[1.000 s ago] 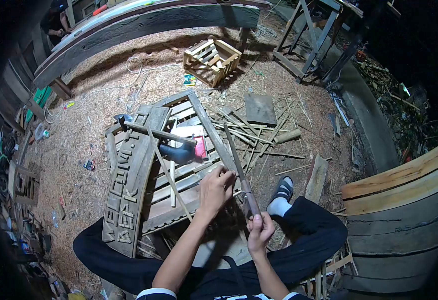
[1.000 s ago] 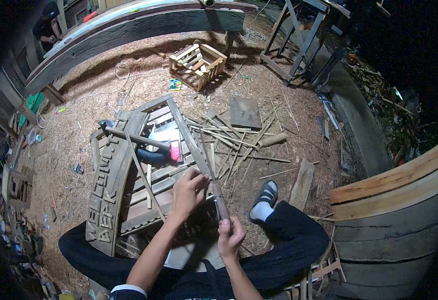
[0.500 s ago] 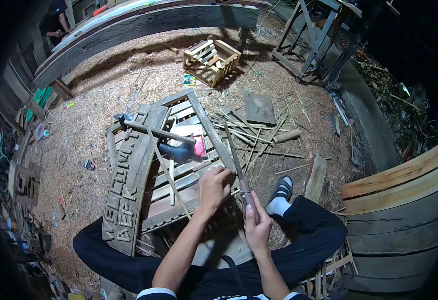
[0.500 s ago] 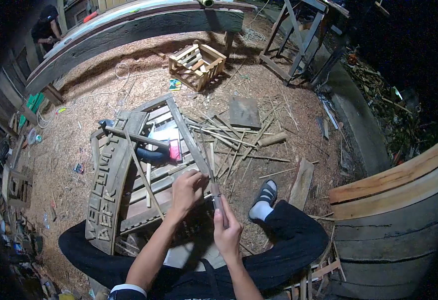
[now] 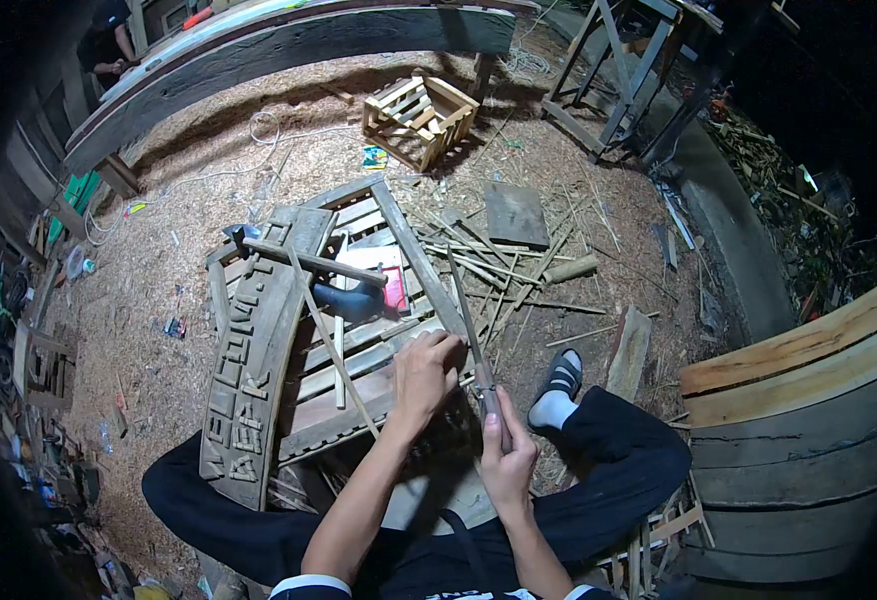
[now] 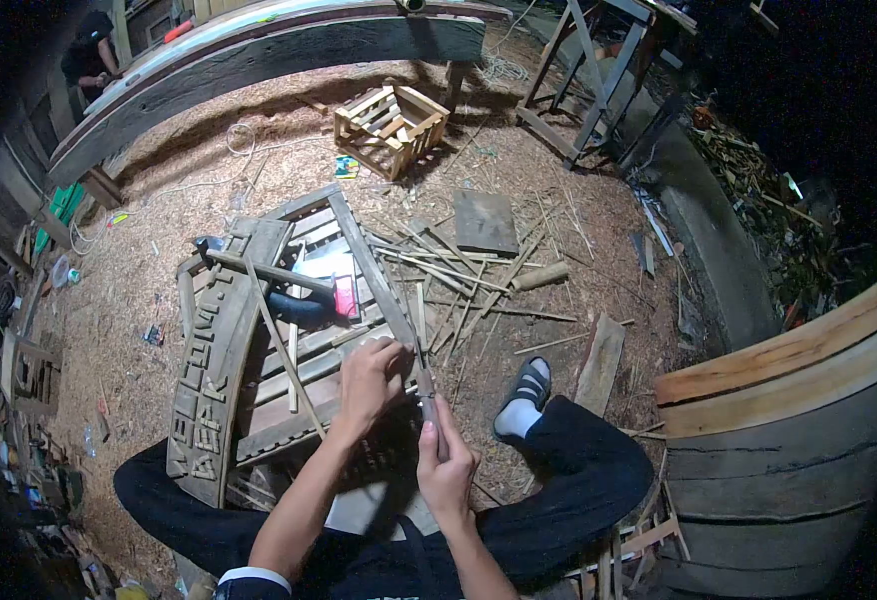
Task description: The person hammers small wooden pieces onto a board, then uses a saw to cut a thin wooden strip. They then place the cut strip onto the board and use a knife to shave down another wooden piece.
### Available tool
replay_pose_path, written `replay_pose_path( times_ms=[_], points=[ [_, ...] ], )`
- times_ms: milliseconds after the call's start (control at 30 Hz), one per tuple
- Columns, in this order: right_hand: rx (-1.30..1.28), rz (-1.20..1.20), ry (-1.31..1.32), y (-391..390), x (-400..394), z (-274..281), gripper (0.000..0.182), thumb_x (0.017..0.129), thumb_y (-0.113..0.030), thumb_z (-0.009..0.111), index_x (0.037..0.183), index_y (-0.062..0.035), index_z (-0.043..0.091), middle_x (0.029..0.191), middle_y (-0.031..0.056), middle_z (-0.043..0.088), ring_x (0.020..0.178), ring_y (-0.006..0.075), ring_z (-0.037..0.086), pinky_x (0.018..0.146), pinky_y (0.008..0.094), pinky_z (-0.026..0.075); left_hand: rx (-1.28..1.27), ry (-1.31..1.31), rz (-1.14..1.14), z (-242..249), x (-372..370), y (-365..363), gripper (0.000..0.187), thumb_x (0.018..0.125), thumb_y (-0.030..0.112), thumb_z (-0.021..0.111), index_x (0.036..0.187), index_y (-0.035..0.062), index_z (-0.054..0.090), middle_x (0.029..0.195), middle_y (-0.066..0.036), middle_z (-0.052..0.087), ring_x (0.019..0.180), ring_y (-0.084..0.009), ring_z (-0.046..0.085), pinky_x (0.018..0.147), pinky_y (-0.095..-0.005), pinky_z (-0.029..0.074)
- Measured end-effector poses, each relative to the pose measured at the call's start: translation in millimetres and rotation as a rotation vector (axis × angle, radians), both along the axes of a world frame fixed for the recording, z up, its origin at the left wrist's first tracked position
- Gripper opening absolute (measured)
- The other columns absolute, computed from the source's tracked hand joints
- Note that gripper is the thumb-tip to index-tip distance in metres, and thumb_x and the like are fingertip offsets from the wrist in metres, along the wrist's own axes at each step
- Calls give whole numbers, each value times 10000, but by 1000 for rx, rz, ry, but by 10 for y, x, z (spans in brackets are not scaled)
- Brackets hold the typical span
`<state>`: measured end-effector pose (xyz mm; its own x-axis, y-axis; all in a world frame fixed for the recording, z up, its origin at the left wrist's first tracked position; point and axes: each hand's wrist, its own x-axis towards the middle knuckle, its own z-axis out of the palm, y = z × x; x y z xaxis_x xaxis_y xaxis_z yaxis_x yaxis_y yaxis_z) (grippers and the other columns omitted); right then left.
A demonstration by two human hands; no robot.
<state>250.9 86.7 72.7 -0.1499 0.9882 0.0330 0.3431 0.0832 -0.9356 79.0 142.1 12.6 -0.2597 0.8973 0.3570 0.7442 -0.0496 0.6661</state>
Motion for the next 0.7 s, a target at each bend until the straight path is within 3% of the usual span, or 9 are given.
replay_pose_path(
  times_ms=[200, 267, 467, 567, 700],
  points=[
    [-31, -21, 41, -52, -22, -50, 469, 1074, -183, 560, 1440, 110, 556, 1377, 255, 663, 1264, 253, 643, 1066, 352, 486, -5, 3, 17, -17, -6, 24, 382, 717, 40, 722, 1093, 98, 757, 1000, -123, 704, 926, -367, 655, 818, -464, 535],
    [-12, -17, 38, -76, 28, -86, 468, 1074, -181, 562, 1441, 109, 556, 1380, 254, 662, 1264, 252, 642, 1066, 352, 486, -83, 0, 6, -5, -7, 12, 394, 707, 49, 745, 1100, 80, 737, 1048, -101, 711, 988, -329, 654, 882, -444, 524],
    [-21, 5, 23, -26, 27, -34, 457, 1072, -164, 560, 1442, 104, 559, 1393, 255, 656, 1294, 264, 631, 1080, 357, 477, -72, 26, -2, -5, -17, 17, 391, 706, 54, 751, 1096, 85, 735, 1051, -97, 712, 996, -325, 655, 908, -445, 517],
    [-16, 6, 30, -67, 56, -36, 451, 1070, -159, 560, 1438, 102, 565, 1398, 258, 653, 1309, 278, 627, 1086, 365, 476, -24, 2, 16, 11, -16, 23, 376, 714, 22, 721, 1083, 93, 746, 996, -120, 715, 934, -367, 662, 804, -460, 537],
    [-5, -2, -1, -135, 72, -9, 446, 1069, -159, 562, 1430, 103, 572, 1394, 260, 655, 1297, 276, 636, 1079, 367, 486, 0, -1, 26, -16, -9, 21, 379, 711, 14, 715, 1081, 89, 749, 986, -121, 716, 924, -364, 664, 813, -461, 541]
  ],
)
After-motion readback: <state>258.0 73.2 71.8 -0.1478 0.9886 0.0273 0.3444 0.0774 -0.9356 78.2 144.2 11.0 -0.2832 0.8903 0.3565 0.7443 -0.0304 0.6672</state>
